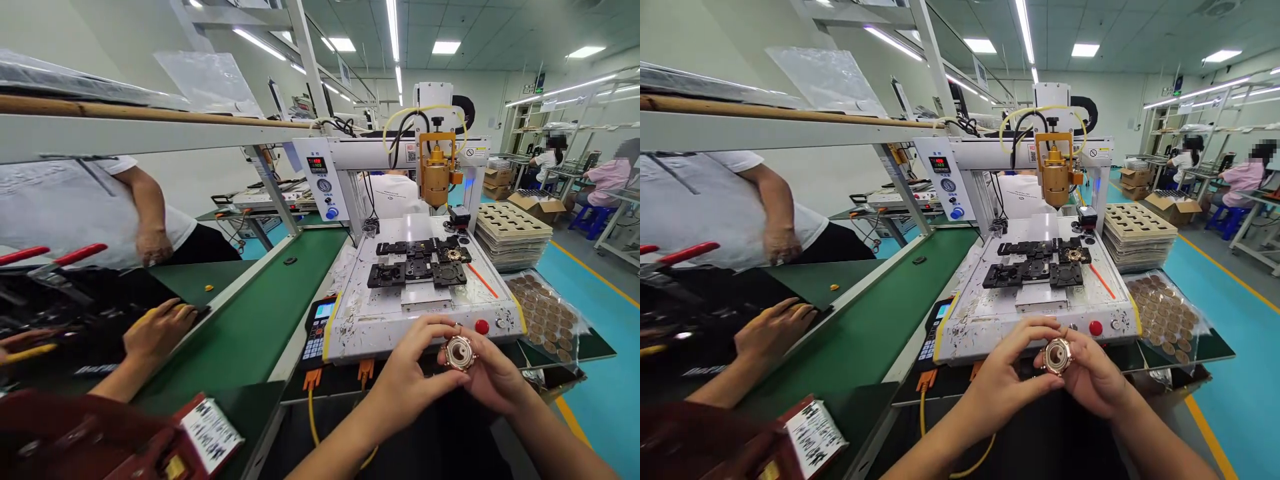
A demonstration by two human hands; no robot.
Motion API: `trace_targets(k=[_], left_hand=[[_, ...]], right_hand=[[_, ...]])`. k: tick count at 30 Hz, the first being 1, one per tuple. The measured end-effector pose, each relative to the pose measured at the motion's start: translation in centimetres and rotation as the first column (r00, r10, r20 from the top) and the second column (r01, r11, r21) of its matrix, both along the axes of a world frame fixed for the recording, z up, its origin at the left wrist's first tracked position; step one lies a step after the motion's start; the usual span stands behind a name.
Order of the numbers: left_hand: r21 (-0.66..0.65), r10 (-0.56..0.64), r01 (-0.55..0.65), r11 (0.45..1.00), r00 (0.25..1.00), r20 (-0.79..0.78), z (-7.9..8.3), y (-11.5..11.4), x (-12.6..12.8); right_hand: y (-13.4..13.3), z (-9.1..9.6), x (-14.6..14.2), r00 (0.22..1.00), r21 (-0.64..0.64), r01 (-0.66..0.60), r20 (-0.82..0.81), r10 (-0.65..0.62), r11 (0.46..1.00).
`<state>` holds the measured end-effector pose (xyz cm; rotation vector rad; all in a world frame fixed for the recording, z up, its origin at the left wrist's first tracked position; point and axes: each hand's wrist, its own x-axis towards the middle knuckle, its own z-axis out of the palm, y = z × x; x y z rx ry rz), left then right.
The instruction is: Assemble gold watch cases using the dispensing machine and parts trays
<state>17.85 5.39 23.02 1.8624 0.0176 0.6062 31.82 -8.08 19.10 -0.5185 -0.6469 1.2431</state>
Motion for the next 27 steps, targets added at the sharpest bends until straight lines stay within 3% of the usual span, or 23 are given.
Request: trace_targets(k=[6, 10, 13, 16, 18, 20, 23, 27], left_hand=[[-0.1, 0.035, -0.033, 0.994, 0.999, 0.025, -0.5, -1.3, -0.9], [-0.08, 0.088, -0.087, 0.993, 0.996, 0.008, -1.2, -0.9, -1.9], [-0.101, 0.188, -0.19, 0.977, 0.982, -0.027, -2.7, 0.2, -3.7], [-0.154, 0.281, -0.296, 0.943, 0.953, -0.108, -4.4, 0.5, -5.9], [-0.186, 0.303, -0.332, 0.925, 0.938, -0.168, -5.3, -0.2, -7.0], [-0.196, 0.292, -0.33, 0.923, 0.935, -0.201, -5.8, -1.2, -7.6], [-0.162, 0.286, -0.32, 0.934, 0.936, -0.203, -6.0, -2.0, -8.0], [-0.065, 0.355, -0.372, 0.926, 0.916, -0.189, -5.5, -2.6, -9.0]], right_hand=[[-0.3, -1.1, -1.1, 0.999, -0.007, -0.032, -0.036, 0.032, 0.999], [-0.7, -2.2, -0.7, 0.996, -0.078, 0.021, 0.083, -0.014, 0.997], [-2.0, -3.4, 0.9, 0.943, -0.087, 0.258, 0.238, -0.232, 0.962], [-4.1, -5.0, 2.3, 0.804, -0.075, 0.527, 0.365, -0.469, 0.846], [-5.5, -6.2, 2.6, 0.731, -0.086, 0.604, 0.457, -0.507, 0.792], [-6.3, -7.3, 2.5, 0.671, -0.104, 0.613, 0.591, -0.447, 0.783], [-6.0, -7.8, 1.8, 0.565, -0.126, 0.528, 0.791, -0.236, 0.84], [-4.0, -5.4, -0.8, 0.507, -0.122, 0.344, 0.859, -0.075, 0.931]])
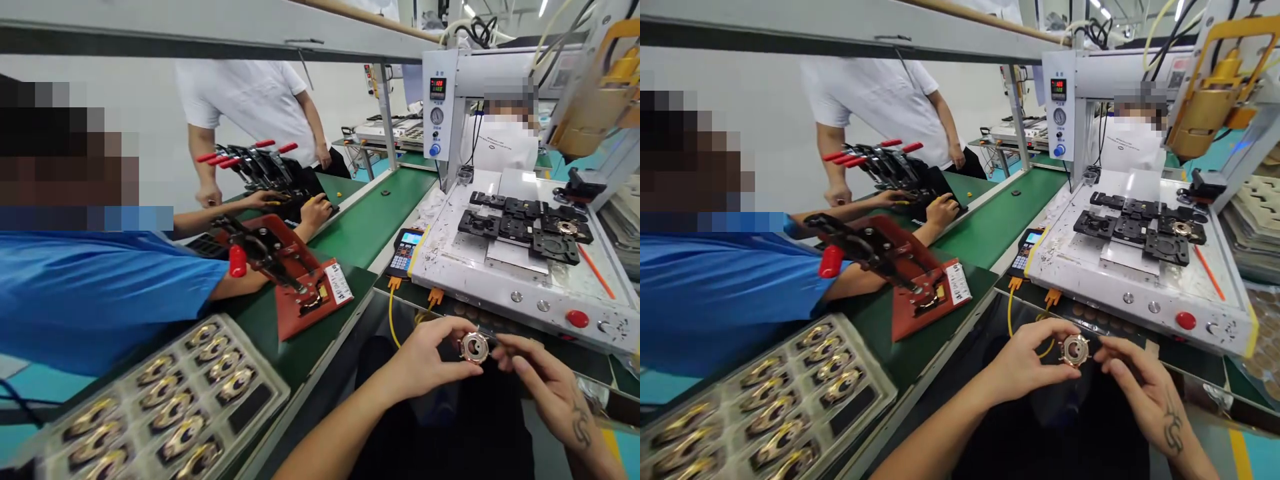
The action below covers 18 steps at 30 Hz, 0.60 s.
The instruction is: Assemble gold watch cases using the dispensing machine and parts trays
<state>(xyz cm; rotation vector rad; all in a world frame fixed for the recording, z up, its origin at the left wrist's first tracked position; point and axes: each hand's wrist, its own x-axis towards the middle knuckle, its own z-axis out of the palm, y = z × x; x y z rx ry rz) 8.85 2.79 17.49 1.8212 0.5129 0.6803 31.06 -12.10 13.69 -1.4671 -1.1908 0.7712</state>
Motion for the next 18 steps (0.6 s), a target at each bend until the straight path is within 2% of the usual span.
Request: trace_targets(k=[3, 6, 12, 18], left_hand=[[0.042, 0.013, -0.013, 0.999, 1.0, -0.01, 0.3, -0.5, -0.8], [0.055, 0.025, -0.025, 0.998, 1.0, -0.009, 0.5, -0.9, -1.3], [0.036, 0.046, -0.045, 0.998, 0.999, -0.005, 0.8, -1.5, -1.9], [-0.01, 0.064, -0.064, 0.998, 0.998, 0.0, 1.4, -1.9, -2.0]], right_hand=[[1.4, 2.3, -1.7, 0.993, 0.031, -0.114, -0.007, 0.114, 0.993], [1.9, 3.4, -2.7, 0.989, 0.031, -0.147, 0.019, 0.146, 0.989], [1.8, 3.3, -3.2, 0.984, 0.034, -0.148, 0.103, 0.144, 0.988], [1.6, 3.6, -3.3, 0.992, -0.049, -0.126, -0.026, 0.125, 0.991]])
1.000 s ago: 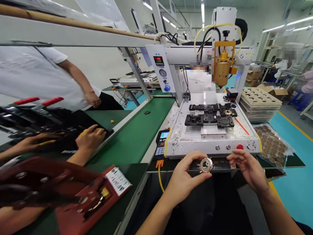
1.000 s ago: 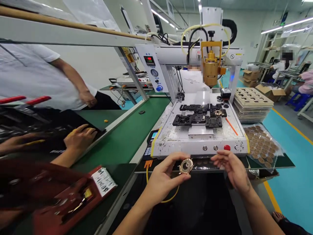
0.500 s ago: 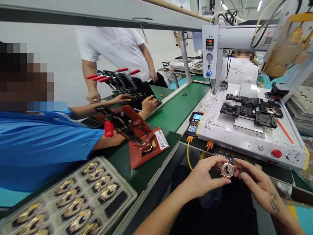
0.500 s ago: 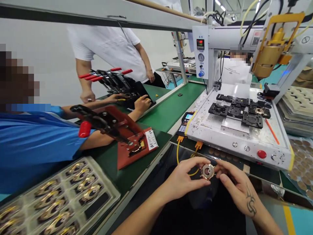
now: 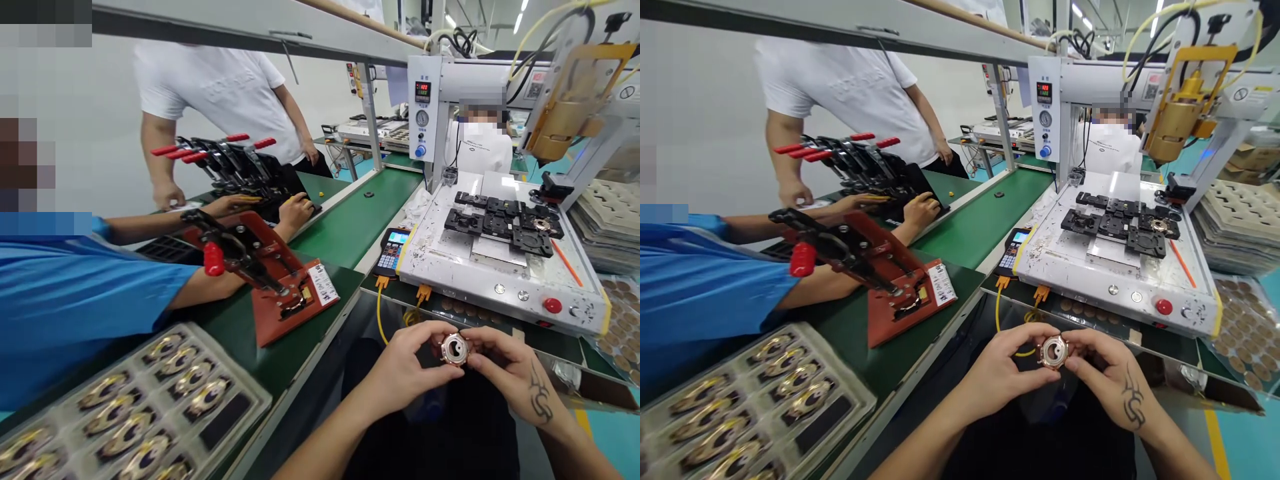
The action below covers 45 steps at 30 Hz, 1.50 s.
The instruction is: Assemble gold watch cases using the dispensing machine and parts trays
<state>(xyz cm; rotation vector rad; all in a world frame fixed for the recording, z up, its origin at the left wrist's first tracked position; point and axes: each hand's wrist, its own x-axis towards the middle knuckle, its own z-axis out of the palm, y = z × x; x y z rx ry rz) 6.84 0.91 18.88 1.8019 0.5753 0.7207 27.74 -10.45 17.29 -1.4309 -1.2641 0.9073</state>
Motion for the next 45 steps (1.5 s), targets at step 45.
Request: trace_targets(k=[45], left_hand=[[0.222, 0.021, -0.053, 0.974, 0.99, 0.143, 2.6, 0.1, 6.7]], right_hand=[[0.0, 1.8, 1.1, 0.9, 0.241, 0.297, -0.394, -0.186, 0.924]])
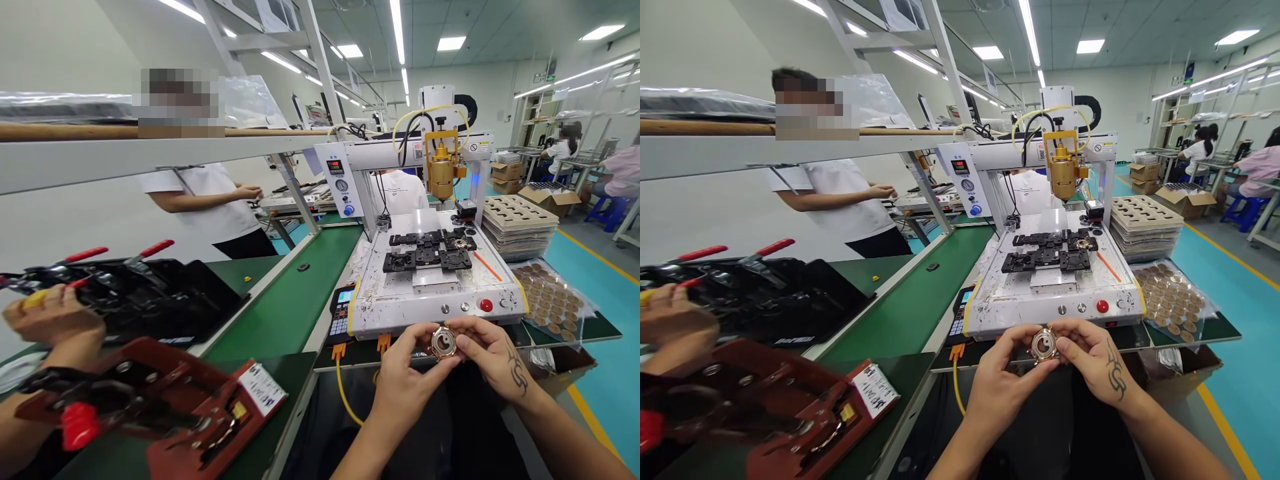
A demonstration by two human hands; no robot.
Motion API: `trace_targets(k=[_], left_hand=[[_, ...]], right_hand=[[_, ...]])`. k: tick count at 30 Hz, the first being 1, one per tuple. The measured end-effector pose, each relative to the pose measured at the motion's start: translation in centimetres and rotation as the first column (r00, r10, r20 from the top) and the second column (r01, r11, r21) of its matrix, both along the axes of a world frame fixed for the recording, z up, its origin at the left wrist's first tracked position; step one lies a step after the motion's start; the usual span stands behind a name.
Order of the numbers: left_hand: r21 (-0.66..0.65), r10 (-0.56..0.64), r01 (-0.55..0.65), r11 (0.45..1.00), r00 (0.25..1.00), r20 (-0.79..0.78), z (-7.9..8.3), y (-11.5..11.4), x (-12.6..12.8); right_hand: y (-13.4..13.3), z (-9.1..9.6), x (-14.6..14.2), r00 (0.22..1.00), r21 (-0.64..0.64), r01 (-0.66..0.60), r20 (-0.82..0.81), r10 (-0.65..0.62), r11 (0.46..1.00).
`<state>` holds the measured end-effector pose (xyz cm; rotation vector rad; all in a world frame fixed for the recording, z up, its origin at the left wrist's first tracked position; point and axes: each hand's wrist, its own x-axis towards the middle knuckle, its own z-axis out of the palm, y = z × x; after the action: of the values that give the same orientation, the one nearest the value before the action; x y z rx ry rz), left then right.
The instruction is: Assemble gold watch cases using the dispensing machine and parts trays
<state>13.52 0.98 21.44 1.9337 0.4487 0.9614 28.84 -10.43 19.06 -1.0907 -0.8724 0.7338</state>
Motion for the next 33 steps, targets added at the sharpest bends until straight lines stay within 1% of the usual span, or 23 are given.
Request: trace_targets(k=[4, 6, 7, 9, 11, 12, 13, 14, 16, 17, 18, 19, 20, 21, 23, 26, 28, 30, 33], left_hand=[[0.018, -0.016, 0.016, 1.0, 1.0, -0.007, 0.2, -0.1, 0.4], [0.009, -0.024, 0.024, 1.0, 1.0, -0.007, 0.2, 0.5, 0.2], [-0.004, -0.009, 0.009, 1.0, 1.0, 0.002, 0.2, 1.1, 0.0], [-0.057, 0.068, -0.066, 0.996, 0.997, 0.037, 0.0, 2.7, -0.9], [-0.119, 0.148, -0.139, 0.983, 0.987, 0.064, -0.6, 4.3, -1.8], [-0.144, 0.151, -0.141, 0.979, 0.987, 0.059, -1.1, 4.9, -2.1], [-0.159, 0.118, -0.111, 0.981, 0.992, 0.037, -1.7, 5.3, -2.3], [-0.166, 0.054, -0.054, 0.985, 0.999, 0.001, -2.5, 5.4, -2.2], [-0.169, -0.14, 0.121, 0.978, 0.985, -0.104, -4.5, 5.0, -1.0], [-0.157, -0.248, 0.222, 0.962, 0.955, -0.165, -5.6, 4.6, -0.1], [-0.136, -0.339, 0.315, 0.939, 0.914, -0.224, -6.8, 4.3, 1.0], [-0.11, -0.403, 0.388, 0.915, 0.873, -0.275, -8.0, 4.0, 2.2], [-0.084, -0.439, 0.436, 0.896, 0.841, -0.315, -9.1, 3.8, 3.3], [-0.059, -0.452, 0.462, 0.885, 0.823, -0.345, -10.2, 3.8, 4.3], [-0.031, -0.438, 0.462, 0.886, 0.816, -0.377, -12.0, 4.0, 5.3], [-0.037, -0.445, 0.473, 0.88, 0.798, -0.407, -13.7, 4.2, 4.7], [-0.033, -0.453, 0.485, 0.874, 0.787, -0.42, -14.3, 4.0, 3.7], [0.001, -0.432, 0.479, 0.878, 0.793, -0.429, -14.6, 3.7, 3.1], [0.071, -0.378, 0.453, 0.888, 0.81, -0.448, -14.9, 3.4, 3.1]], right_hand=[[0.0, 0.0, 0.2, 0.999, -0.002, -0.016, 0.031, 0.016, 1.0], [-0.3, 0.3, 1.2, 0.996, 0.004, -0.027, 0.086, 0.027, 1.0], [-0.6, 0.3, 2.0, 0.993, 0.02, -0.018, 0.12, 0.016, 1.0], [-1.7, 0.2, 4.2, 0.982, 0.084, 0.065, 0.174, -0.079, 0.994], [-3.2, -0.7, 6.4, 0.942, 0.125, 0.22, 0.23, -0.243, 0.968], [-4.0, -1.4, 7.2, 0.899, 0.11, 0.297, 0.303, -0.316, 0.949], [-4.6, -2.2, 7.8, 0.84, 0.075, 0.362, 0.407, -0.36, 0.929], [-5.1, -3.2, 8.0, 0.772, 0.031, 0.408, 0.521, -0.364, 0.912], [-5.4, -5.5, 7.8, 0.649, -0.034, 0.444, 0.701, -0.295, 0.895], [-5.1, -6.7, 7.5, 0.607, -0.045, 0.438, 0.751, -0.259, 0.898], [-4.7, -7.9, 7.1, 0.58, -0.043, 0.421, 0.781, -0.232, 0.906], [-4.1, -9.1, 6.8, 0.558, -0.036, 0.397, 0.803, -0.21, 0.917], [-3.4, -10.1, 6.5, 0.528, -0.027, 0.374, 0.828, -0.189, 0.927], [-2.8, -11.0, 6.4, 0.497, -0.019, 0.351, 0.851, -0.169, 0.936], [-2.1, -12.3, 6.3, 0.443, -0.015, 0.313, 0.887, -0.132, 0.95], [-2.0, -13.0, 6.5, 0.388, -0.033, 0.302, 0.917, -0.091, 0.953], [-2.0, -12.9, 6.6, 0.367, -0.055, 0.315, 0.928, -0.069, 0.947], [-1.5, -12.9, 6.7, 0.351, -0.082, 0.323, 0.936, -0.038, 0.943], [-0.4, -12.9, 6.8, 0.317, -0.124, 0.308, 0.948, 0.021, 0.943]])
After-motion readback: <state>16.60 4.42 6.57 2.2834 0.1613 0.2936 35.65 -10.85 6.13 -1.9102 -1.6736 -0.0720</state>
